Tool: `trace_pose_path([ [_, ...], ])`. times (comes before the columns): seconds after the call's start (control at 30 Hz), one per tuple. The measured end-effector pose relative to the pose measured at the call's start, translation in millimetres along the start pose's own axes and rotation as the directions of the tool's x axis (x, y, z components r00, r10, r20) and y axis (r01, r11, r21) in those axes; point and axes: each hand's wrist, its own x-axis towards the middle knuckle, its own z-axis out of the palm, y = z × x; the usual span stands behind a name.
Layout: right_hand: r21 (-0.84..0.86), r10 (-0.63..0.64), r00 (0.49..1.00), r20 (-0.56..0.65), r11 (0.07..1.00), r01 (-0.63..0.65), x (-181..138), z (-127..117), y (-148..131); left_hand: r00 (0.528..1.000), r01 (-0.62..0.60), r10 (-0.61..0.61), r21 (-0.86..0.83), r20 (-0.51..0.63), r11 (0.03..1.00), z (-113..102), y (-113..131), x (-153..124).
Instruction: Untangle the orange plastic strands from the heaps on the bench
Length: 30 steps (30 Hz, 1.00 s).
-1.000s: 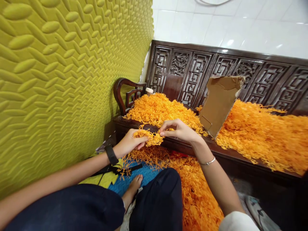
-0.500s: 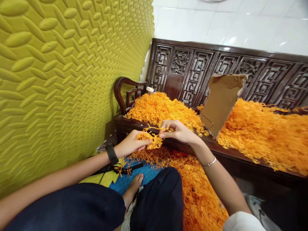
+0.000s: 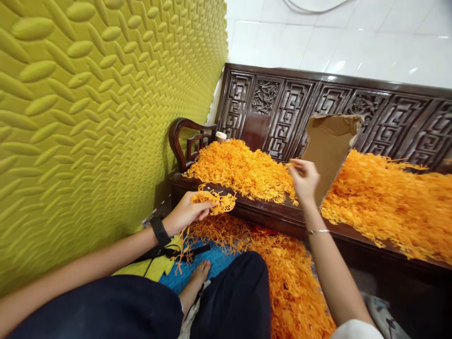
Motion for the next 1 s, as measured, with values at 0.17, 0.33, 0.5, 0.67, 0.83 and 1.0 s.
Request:
trace_pose_path([
  [0.17,0.087,0.01,0.865,0.501,0.994,-0.062,-26.7,52.9,-35.2,0.999,0.028,-0.029,-0.016,-0.036,0.999,-1.8,1.6,-1.9],
  [0.33,0.478,-0.078,0.878,0.472,0.86,-0.18,-67.0,56.2,-109.4,0.998,0.022,-0.023,-0.012,-0.066,1.0,-8.4,-5.1,-1.1],
  [0.5,0.513,0.036,0.862,0.506,0.791,-0.334,-105.3,64.3,-139.2,0.993,-0.019,0.016,-0.028,-0.121,0.999,-9.6,-3.8,-2.5],
  [0.67,0.41,0.026,0.844,0.535,0.866,-0.286,-110.5,75.0,-130.4,0.994,-0.039,0.034,-0.048,-0.108,0.998,-2.2,2.7,-4.2],
  [0.83,0.404,0.082,0.821,0.565,0.84,-0.362,-105.7,79.3,-129.3,0.992,-0.058,0.053,-0.046,-0.112,0.997,1.2,5.4,-3.5],
  [1.0,0.426,0.156,0.763,0.628,0.752,-0.504,-102.9,79.2,-129.2,0.994,-0.046,0.044,-0.012,-0.101,0.999,-3.0,2.6,-3.6],
])
